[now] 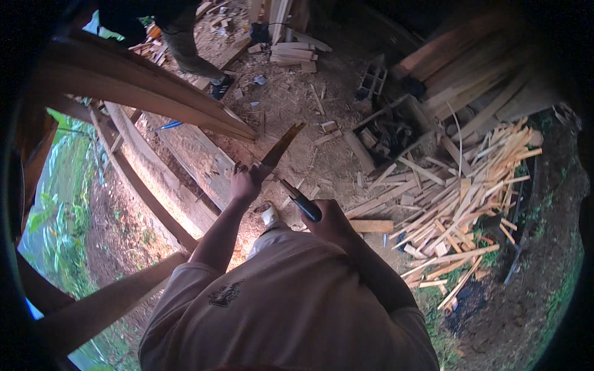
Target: The person repeatedly strikes a wooden plank with a machete to split it into smaller pieces. The person holds the plank with one hand and swings the machete with the other, creating wood chips and smaller planks that fall to the ground.
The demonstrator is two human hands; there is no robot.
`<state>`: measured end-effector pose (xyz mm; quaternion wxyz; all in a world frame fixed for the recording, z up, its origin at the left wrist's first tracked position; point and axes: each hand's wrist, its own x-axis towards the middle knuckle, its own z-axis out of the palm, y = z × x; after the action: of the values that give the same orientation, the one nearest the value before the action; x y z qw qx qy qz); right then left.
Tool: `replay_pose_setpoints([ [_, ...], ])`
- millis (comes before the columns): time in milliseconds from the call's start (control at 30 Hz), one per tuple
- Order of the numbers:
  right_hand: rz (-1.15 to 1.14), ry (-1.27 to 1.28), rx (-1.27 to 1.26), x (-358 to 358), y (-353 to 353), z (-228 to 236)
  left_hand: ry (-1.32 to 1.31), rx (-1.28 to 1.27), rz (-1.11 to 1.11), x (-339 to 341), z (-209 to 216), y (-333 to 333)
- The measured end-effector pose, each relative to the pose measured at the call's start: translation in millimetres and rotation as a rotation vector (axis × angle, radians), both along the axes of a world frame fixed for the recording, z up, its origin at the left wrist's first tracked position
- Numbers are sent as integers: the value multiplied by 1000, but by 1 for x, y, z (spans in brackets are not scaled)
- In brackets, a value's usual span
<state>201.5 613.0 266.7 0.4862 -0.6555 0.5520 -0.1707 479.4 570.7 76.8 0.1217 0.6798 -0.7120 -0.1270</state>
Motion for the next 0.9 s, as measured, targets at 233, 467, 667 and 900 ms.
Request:
replay_pose_setpoints([
  [233, 39, 16, -66, -9, 10, -13, -26, 38, 26, -2, 5, 0],
  [467, 138, 145, 9, -59, 33, 46, -17, 17, 31, -4, -2, 4],
  [667, 77, 110, 2, -45, 20, 41, 0, 34, 25, -5, 6, 2],
  [900, 51, 55, -76, 36, -34, -43, 11, 12, 21, -6, 1, 2],
])
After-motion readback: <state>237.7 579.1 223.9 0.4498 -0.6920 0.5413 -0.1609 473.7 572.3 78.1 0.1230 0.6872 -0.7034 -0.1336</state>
